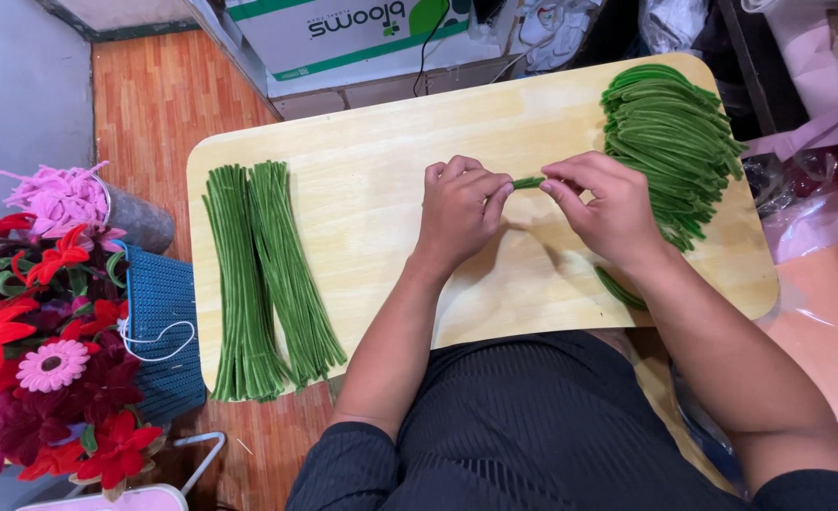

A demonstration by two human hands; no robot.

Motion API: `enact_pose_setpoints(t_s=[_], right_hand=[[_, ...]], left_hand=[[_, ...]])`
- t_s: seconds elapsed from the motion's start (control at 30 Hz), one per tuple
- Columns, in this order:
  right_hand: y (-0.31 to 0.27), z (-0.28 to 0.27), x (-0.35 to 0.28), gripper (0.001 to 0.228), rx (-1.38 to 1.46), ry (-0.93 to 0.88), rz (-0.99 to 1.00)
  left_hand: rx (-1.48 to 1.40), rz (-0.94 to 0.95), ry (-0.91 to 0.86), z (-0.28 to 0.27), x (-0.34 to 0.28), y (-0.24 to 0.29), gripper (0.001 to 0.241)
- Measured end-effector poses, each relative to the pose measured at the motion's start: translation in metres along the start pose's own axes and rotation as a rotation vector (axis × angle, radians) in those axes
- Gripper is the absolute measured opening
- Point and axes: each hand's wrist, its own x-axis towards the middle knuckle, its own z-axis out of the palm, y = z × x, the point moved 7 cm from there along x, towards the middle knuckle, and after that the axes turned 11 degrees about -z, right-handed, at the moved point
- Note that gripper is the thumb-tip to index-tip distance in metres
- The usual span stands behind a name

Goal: The person sits at a table and uses their hands to twist and shape green pipe cleaners into leaf-like forms. They repeatedly pick up a pipe cleaner, bend it, and place the finished piece on a growing pile to the right.

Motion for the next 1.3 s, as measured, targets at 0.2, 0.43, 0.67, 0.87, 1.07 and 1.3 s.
enact_pose_setpoints(t_s=[0.2,0.43,0.67,0.87,1.07,1.3], right_hand=[[0.007,0.002,-0.003,0.008,-0.061,-0.050,0.019],[-0.030,0.004,0.018,0.007,-0.370,-0.286,-0.371],[0.004,0.001,0.046,0.012,0.259,-0.460,-0.010],[0.051,0.070,-0.012,0.009,0.930,-0.164,0.681],[0.029,0.102,-0.041,0.010,0.727,0.152,0.696],[-0.070,0.072,-0.015,0.013,-0.577,-0.132,-0.268]], left_hand=[[0.054,0.011,0.008,0.003,0.000,0.001,0.016],[0.084,0.047,-0.042,0.007,0.001,0.015,0.015],[0.080,0.179,-0.080,-0.022,-0.002,0.050,0.011],[0.018,0.066,0.083,-0.055,-0.001,0.044,0.008],[0.095,-0.203,0.223,-0.054,-0.025,0.004,0.009],[0.539,0.102,0.280,-0.052,-0.050,0.016,0.008]])
